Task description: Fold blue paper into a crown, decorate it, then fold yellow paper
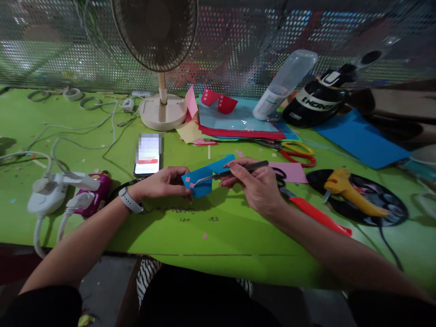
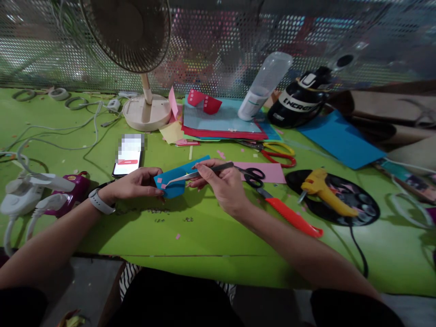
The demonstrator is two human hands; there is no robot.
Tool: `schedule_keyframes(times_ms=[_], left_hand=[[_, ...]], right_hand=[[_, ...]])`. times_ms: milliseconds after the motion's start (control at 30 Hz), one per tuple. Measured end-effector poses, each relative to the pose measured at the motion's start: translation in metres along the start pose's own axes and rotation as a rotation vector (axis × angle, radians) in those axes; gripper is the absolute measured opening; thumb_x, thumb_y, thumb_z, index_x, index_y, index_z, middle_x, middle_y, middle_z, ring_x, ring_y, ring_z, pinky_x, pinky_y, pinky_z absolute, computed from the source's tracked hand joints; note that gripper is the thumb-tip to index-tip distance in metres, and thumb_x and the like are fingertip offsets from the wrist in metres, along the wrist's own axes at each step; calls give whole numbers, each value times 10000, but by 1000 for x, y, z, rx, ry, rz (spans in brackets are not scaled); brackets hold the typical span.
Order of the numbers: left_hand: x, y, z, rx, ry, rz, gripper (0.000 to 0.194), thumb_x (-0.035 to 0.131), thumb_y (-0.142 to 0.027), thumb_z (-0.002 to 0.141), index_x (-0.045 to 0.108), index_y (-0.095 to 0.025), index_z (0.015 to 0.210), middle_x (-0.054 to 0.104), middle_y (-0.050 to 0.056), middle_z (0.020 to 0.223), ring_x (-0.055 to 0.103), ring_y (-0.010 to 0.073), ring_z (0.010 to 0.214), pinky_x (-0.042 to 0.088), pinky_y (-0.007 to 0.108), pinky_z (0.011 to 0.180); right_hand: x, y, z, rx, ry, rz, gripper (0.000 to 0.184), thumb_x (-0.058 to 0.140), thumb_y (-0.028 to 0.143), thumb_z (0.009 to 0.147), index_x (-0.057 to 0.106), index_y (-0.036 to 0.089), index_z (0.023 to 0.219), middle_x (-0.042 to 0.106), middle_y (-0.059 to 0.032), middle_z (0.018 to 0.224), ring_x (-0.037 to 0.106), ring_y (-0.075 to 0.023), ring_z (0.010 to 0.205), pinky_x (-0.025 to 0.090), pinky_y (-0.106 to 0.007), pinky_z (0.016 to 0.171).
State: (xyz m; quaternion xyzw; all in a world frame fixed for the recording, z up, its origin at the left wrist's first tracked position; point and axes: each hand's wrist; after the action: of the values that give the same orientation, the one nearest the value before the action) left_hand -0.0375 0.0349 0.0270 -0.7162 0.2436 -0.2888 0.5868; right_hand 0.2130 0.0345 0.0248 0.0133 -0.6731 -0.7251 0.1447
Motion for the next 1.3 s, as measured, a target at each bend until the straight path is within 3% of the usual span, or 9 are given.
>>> schedule_keyframes(times_ms=[767,1100,1300], left_hand=[[0,-3,2,-19,-10,7,208,709,-297,840,582,-133,839,693,44,832,712,168,744,568,285,712],[-7,-1,1,-63,-154,170,329,755,-395,788,541,-146,755,635,-2,714,644,110,621,534,211,564],[-11,-4,1,-66,-139,250,286,717,-380,820,571,-141,760,655,10,742,626,103,645,532,230,608]], right_hand=[[-2,1,0,-15,-8,-45,230,752,414,784,693,202,851,705,15,621,699,-162,524,561,-244,452],[-8,18,7,-134,-170,-28,245,785,441,731,664,233,778,727,20,676,654,-144,444,532,-247,400],[-12,29,6,-177,-229,-70,255,745,482,768,658,244,800,688,31,585,681,-178,486,550,-280,423]])
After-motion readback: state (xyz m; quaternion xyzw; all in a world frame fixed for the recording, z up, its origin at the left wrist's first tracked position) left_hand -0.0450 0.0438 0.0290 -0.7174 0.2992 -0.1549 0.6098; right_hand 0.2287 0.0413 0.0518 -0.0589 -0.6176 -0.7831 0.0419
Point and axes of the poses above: each hand's wrist, its own z-axis towards the middle knuckle, its own x-axis out of the palm, y = z × x
